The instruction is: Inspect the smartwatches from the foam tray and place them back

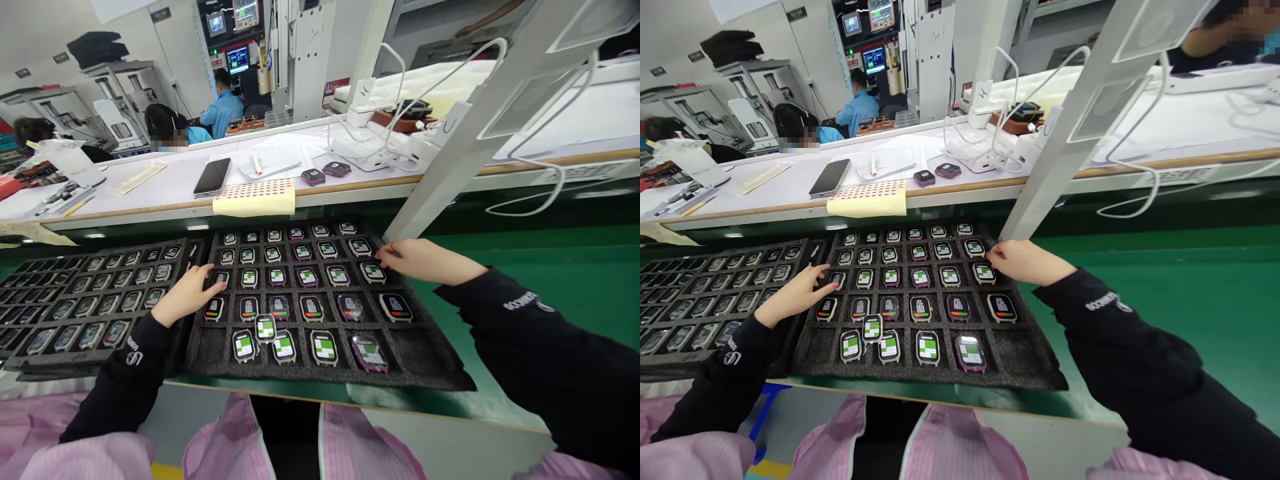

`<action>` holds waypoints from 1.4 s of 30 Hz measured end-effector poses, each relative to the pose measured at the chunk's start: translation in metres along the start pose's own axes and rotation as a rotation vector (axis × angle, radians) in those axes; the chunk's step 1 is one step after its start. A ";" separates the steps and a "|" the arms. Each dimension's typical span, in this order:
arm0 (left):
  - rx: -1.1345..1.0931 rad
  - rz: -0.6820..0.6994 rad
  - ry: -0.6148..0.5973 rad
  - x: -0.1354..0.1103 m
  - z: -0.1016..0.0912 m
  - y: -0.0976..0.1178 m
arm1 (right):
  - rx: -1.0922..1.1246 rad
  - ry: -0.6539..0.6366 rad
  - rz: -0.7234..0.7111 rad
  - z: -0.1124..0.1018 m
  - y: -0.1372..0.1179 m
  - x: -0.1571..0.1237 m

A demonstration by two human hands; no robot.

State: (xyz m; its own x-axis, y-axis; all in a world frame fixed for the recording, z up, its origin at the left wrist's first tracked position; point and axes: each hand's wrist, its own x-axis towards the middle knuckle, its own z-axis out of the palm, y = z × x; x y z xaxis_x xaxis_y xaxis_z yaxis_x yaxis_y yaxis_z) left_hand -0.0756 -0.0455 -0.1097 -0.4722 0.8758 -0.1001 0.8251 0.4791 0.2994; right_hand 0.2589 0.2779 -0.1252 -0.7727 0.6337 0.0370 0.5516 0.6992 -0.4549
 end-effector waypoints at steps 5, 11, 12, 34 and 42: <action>-0.048 0.034 -0.059 0.009 0.006 0.003 | -0.028 -0.154 0.159 0.012 0.001 0.009; -0.155 0.066 -0.094 0.023 0.010 0.001 | 0.021 -0.234 0.175 0.019 0.003 0.009; -0.176 0.070 -0.097 0.024 0.010 -0.001 | 0.034 -0.242 0.173 0.020 0.004 0.008; -0.121 0.161 0.103 0.029 0.019 0.010 | 0.228 -0.287 0.142 0.018 0.006 0.005; -0.072 0.258 0.105 0.047 0.043 0.041 | 0.258 -0.250 0.166 0.019 0.011 0.001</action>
State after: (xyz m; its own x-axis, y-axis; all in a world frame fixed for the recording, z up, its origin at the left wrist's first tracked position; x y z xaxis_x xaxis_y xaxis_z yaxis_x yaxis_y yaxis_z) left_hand -0.0505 0.0181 -0.1432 -0.2818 0.9556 0.0860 0.9000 0.2322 0.3689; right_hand 0.2576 0.2799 -0.1472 -0.7498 0.6089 -0.2589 0.6028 0.4674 -0.6466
